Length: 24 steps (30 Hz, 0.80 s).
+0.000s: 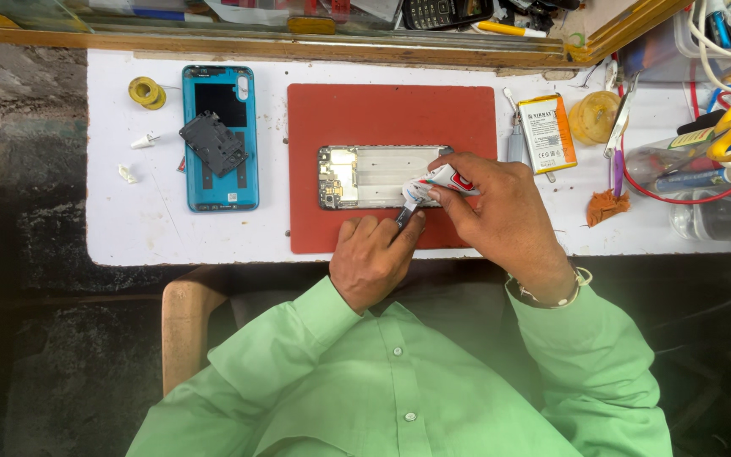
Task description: The person removes the back cover of a smartphone, disconnects and removes the old battery, applies adhesive to the chassis, installs a new battery, reconnects the battery connector, cleans the interior with a cloth, and places the back cover back onto the phone.
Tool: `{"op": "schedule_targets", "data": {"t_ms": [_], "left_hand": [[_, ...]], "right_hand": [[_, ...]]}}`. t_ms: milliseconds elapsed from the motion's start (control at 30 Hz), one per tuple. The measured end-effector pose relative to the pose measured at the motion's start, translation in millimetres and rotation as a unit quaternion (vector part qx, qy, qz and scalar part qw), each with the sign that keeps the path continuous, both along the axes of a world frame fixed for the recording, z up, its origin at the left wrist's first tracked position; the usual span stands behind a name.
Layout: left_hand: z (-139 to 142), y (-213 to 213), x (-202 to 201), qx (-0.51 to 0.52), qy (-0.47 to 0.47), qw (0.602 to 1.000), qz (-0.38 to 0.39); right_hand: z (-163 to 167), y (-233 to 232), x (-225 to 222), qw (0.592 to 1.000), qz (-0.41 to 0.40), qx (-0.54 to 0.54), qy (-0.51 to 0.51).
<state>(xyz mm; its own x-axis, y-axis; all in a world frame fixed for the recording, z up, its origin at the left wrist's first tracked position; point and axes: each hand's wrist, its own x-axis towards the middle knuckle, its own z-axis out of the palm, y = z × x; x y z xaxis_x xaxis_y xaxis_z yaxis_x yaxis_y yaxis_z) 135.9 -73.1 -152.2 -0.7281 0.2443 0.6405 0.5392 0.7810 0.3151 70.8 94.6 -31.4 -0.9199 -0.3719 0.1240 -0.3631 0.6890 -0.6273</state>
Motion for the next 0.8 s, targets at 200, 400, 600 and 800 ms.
{"op": "schedule_targets", "data": {"t_ms": [200, 400, 600, 800], "left_hand": [[-1, -1, 0, -0.006, -0.003, 1.000, -0.001], [3, -3, 1, 0.018, -0.004, 1.000, -0.004], [21, -4, 6, 0.111, -0.022, 0.993, -0.016], [60, -4, 16, 0.271, -0.150, 0.947, -0.090]], "right_hand": [[1, -4, 3, 1.000, -0.012, 0.012, -0.003], [1, -8, 13, 0.990, 0.024, -0.027, 0.133], [-6, 28, 35, 0.879, -0.096, -0.467, -0.023], [-47, 26, 64, 0.550, -0.081, -0.788, -0.263]]}}
